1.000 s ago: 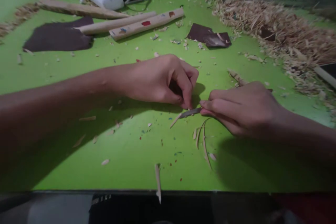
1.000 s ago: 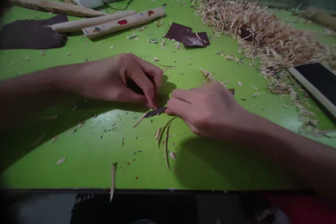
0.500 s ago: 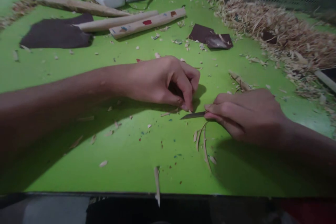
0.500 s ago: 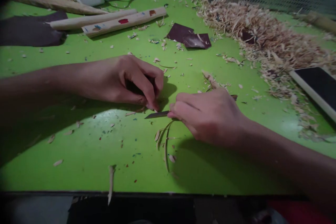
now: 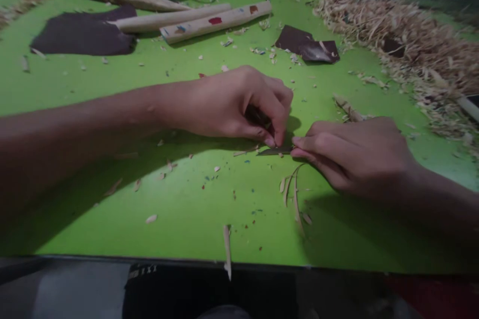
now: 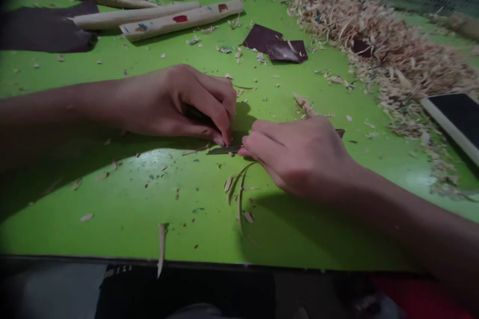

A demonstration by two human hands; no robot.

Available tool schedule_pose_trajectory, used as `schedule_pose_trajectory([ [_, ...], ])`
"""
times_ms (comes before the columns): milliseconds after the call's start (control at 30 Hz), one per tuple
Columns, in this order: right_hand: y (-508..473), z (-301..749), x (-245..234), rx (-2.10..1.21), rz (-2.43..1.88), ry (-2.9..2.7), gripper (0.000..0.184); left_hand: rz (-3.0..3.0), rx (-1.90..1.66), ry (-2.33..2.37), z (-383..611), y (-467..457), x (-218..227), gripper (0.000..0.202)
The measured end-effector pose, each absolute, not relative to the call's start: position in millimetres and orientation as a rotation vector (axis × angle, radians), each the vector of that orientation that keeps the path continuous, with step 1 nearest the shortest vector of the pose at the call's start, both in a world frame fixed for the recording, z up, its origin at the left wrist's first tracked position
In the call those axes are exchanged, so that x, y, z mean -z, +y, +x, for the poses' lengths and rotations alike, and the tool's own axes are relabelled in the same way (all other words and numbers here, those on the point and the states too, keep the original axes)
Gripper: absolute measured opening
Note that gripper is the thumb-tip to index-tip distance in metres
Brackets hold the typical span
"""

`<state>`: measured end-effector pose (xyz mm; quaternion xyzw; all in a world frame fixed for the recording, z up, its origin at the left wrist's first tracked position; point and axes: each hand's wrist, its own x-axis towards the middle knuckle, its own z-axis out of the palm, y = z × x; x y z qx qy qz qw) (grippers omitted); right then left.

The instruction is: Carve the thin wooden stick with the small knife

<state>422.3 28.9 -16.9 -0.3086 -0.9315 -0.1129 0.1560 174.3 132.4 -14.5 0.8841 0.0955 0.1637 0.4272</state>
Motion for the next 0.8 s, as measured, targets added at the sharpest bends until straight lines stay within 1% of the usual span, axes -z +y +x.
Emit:
schedule_pose_trajectory([
  [167,29.7,423.1,14.3,0.311,-0.945,-2.683,0.040,2.200,-0.447,0.280,176.0,133.2,15.2,0.005],
  [433,25.9,421.1,18.6,0.274,-0.986,-2.665,0.037,2.213,-0.431,0.250,176.7,135.1,15.8,0.008],
  [567,25.2,421.2,19.4,0.308,-0.978,-2.657,0.042,2.180,-0.428,0.262,176.4,135.0,16.9,0.005],
  [733,26.2,423.7,15.3,0.364,-0.906,-2.758,0.028,2.174,-0.401,0.218,177.8,135.0,16.7,0.009],
  [800,25.8,425.4,15.6,0.350,-0.891,-2.754,0.027,2.168,-0.409,0.206,178.5,135.2,16.5,0.010],
])
